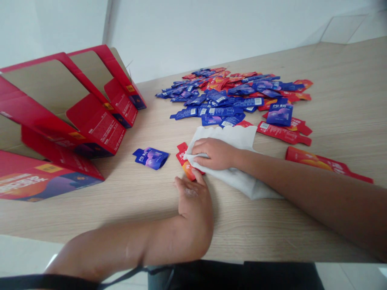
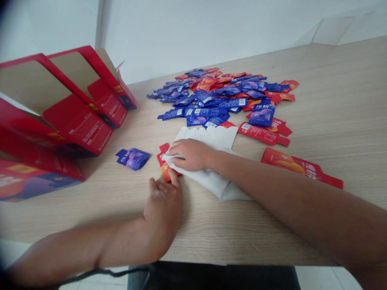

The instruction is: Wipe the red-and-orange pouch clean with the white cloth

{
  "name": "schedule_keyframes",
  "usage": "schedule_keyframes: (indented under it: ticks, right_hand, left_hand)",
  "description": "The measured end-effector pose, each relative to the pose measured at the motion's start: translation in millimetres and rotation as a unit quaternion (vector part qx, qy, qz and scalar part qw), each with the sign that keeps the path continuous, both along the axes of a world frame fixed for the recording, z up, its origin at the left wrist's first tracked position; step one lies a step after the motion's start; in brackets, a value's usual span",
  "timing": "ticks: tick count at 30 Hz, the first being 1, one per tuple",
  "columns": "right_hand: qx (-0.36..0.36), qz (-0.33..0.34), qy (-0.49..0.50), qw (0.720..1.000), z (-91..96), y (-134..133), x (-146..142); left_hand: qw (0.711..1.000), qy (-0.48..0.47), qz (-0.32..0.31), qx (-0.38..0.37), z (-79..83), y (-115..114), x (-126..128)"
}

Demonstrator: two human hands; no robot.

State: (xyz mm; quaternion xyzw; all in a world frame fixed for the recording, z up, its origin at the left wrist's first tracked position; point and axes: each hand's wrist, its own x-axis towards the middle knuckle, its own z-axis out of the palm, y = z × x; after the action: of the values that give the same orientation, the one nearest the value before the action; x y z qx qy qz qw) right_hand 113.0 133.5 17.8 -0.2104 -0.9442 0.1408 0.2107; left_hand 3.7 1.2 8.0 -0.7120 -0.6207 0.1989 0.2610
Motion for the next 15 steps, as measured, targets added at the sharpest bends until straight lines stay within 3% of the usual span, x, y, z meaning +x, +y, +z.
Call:
schedule_keyframes:
  ticks: [9,15]
  right_hand:
    - [0.002,0.001,0.001,1.000,0.5,-0.5,0.1]
    - [0.000,0.002,0.001,1.000,0.0,0.2,0.2]
  left_hand:
    - [0.999,-0.045,0.008,0.012,-2.5,0.9,0.8]
    - [1.000,-0.010,0.014,-0.003,-1.9,1.9,1.7]
